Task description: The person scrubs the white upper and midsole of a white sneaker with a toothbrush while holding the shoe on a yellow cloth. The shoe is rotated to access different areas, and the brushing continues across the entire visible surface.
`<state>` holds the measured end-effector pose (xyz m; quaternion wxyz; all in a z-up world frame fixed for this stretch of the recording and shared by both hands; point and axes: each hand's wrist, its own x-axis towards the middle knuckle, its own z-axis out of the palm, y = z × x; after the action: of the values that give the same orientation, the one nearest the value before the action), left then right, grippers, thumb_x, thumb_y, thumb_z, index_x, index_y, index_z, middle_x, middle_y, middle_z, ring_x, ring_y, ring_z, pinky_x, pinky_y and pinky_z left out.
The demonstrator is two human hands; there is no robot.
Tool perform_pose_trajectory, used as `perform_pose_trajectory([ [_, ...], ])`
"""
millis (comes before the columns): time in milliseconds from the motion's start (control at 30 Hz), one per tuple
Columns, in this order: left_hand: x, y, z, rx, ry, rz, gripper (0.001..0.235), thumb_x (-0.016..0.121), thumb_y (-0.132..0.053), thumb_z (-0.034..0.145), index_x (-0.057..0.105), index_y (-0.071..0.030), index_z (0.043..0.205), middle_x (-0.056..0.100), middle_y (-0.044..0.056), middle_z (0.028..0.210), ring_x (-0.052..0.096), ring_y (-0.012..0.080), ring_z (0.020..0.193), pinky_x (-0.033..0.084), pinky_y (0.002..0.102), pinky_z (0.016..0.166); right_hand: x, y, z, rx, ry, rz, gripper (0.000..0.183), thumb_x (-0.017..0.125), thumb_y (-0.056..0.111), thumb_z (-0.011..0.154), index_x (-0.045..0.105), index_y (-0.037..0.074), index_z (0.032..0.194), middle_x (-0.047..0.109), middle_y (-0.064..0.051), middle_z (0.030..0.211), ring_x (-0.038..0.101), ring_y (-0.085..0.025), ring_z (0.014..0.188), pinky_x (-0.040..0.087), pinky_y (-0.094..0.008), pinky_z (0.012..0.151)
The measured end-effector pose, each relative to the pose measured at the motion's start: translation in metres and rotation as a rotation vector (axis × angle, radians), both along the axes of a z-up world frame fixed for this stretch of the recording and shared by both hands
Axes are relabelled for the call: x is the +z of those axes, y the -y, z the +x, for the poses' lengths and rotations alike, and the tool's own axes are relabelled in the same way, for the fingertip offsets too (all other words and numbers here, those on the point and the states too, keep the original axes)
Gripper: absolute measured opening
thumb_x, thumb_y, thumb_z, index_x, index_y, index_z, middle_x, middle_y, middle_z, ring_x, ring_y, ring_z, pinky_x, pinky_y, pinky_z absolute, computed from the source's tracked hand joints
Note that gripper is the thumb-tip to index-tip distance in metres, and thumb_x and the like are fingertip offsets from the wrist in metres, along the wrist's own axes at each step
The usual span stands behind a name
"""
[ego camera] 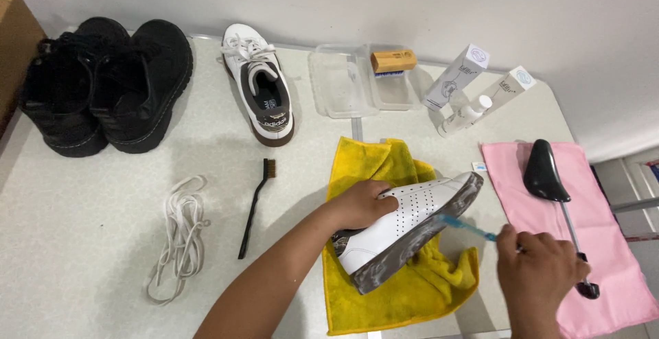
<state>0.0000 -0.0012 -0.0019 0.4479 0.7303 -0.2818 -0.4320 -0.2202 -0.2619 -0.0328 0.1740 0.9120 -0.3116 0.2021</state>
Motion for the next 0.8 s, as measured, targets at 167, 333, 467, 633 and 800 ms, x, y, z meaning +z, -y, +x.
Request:
perform_pose_trajectory([
  [167, -0.003, 0.002, 0.001, -0.009, 0.012, -0.011, 0.035, 0.045, -0.039, 0.093, 0.061, -0.008, 0.098, 0.061, 0.005, 0.088, 0.057, 0.0187, 0.08, 0.04, 0.036, 0.067, 0.006, -0.033, -0.001, 0.044, -0.07, -0.065, 0.039, 0.067, 0.049, 0.099, 0.068, 0.029, 0.066, 0.069, 0.001, 0.077, 0.069, -0.032, 0.088, 0.038, -0.048, 0.071],
  [333, 0.006, -0.001, 0.0, -0.009, 0.004, 0.024, 0.061, 0.043, -0.043, 0.09, 0.06, -0.007, 0.135, 0.066, 0.009, 0.128, 0.063, 0.0238, 0.109, 0.048, 0.035, 0.084, 0.024, -0.032, 0.014, -0.163, -0.314, 0.133, 0.059, 0.043, 0.057, 0.107, 0.076, 0.016, 0.08, 0.072, 0.002, 0.075, 0.063, -0.023, 0.092, 0.04, -0.043, 0.094],
  [467, 0.006, -0.001, 0.0, 0.007, -0.055, 0.029, 0.043, 0.044, -0.038, 0.094, 0.064, -0.009, 0.119, 0.069, 0.006, 0.105, 0.063, 0.0197, 0.089, 0.046, 0.034, 0.074, 0.004, 0.031, 0.008, 0.072, 0.164, -0.019, 0.041, 0.069, 0.035, 0.113, 0.074, 0.014, 0.078, 0.06, 0.0, 0.07, 0.058, -0.027, 0.084, 0.026, -0.041, 0.082],
  [633, -0.013, 0.004, 0.002, 0.013, 0.002, -0.045, 0.027, 0.047, -0.036, 0.095, 0.052, -0.011, 0.085, 0.052, 0.002, 0.079, 0.051, 0.0165, 0.072, 0.037, 0.036, 0.063, 0.047, -0.04, 0.024, -0.158, -0.436, 0.107, 0.056, 0.041, 0.06, 0.107, 0.07, 0.027, 0.072, 0.065, 0.011, 0.069, 0.06, -0.014, 0.08, 0.042, -0.035, 0.088],
  [800, -0.004, 0.001, 0.0, 0.015, -0.018, -0.04, 0.026, 0.046, -0.033, 0.096, 0.052, -0.011, 0.083, 0.053, 0.002, 0.078, 0.051, 0.0158, 0.07, 0.037, 0.035, 0.062, 0.047, -0.019, 0.03, -0.112, -0.272, 0.204, 0.058, 0.038, 0.05, 0.11, 0.077, 0.016, 0.084, 0.07, 0.001, 0.074, 0.061, -0.018, 0.082, 0.041, -0.039, 0.094],
])
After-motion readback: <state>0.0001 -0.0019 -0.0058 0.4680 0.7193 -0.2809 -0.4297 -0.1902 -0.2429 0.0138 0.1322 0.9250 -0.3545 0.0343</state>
